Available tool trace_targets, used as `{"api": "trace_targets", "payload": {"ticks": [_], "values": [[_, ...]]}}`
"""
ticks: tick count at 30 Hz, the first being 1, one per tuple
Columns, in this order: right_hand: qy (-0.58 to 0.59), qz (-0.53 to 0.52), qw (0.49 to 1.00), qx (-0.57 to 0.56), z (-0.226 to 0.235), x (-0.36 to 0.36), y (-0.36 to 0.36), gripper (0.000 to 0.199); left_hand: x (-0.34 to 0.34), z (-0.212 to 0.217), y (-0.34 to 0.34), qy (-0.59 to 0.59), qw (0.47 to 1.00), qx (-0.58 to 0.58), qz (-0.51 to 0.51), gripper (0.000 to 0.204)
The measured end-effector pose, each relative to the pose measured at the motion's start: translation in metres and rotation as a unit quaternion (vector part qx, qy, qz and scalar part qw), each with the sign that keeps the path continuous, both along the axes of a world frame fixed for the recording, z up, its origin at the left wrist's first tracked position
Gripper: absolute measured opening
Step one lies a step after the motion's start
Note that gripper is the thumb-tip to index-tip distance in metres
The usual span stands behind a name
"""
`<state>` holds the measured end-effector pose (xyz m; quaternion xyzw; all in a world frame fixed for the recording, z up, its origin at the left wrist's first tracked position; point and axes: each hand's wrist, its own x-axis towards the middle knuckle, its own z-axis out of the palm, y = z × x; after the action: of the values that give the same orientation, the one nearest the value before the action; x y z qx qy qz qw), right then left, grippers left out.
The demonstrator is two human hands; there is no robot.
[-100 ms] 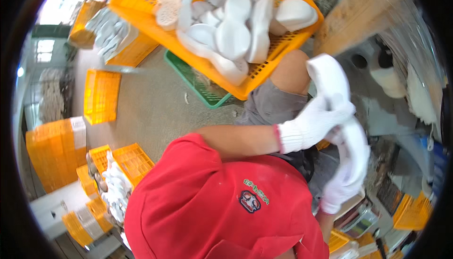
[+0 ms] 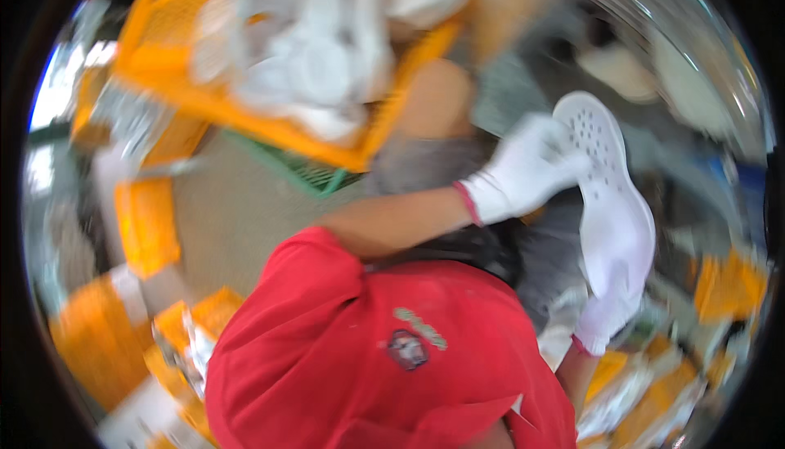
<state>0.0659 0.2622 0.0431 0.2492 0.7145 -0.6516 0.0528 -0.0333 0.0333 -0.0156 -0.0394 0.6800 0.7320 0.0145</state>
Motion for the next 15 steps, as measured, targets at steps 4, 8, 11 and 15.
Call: {"api": "trace_targets", "payload": {"ticks": [4, 8, 11, 15], "values": [[0.010, 0.063, 0.997, 0.053, 0.016, 0.003, 0.003, 0.048, -0.049, -0.033, 0.074, -0.306, 0.891, 0.332, -0.037, 0.035], [0.077, -0.147, 0.984, -0.063, 0.020, -0.017, -0.008, 0.042, -0.089, -0.024, 0.140, -0.126, 0.943, 0.309, 0.020, 0.029], [0.250, 0.089, 0.867, 0.422, 0.007, -0.072, 0.010, 0.044, -0.141, -0.040, 0.149, -0.196, 0.939, 0.282, -0.025, 0.040], [0.350, 0.160, 0.787, 0.482, -0.015, -0.170, 0.015, 0.032, -0.201, -0.073, 0.056, -0.390, 0.653, 0.645, 0.081, 0.062]]}}
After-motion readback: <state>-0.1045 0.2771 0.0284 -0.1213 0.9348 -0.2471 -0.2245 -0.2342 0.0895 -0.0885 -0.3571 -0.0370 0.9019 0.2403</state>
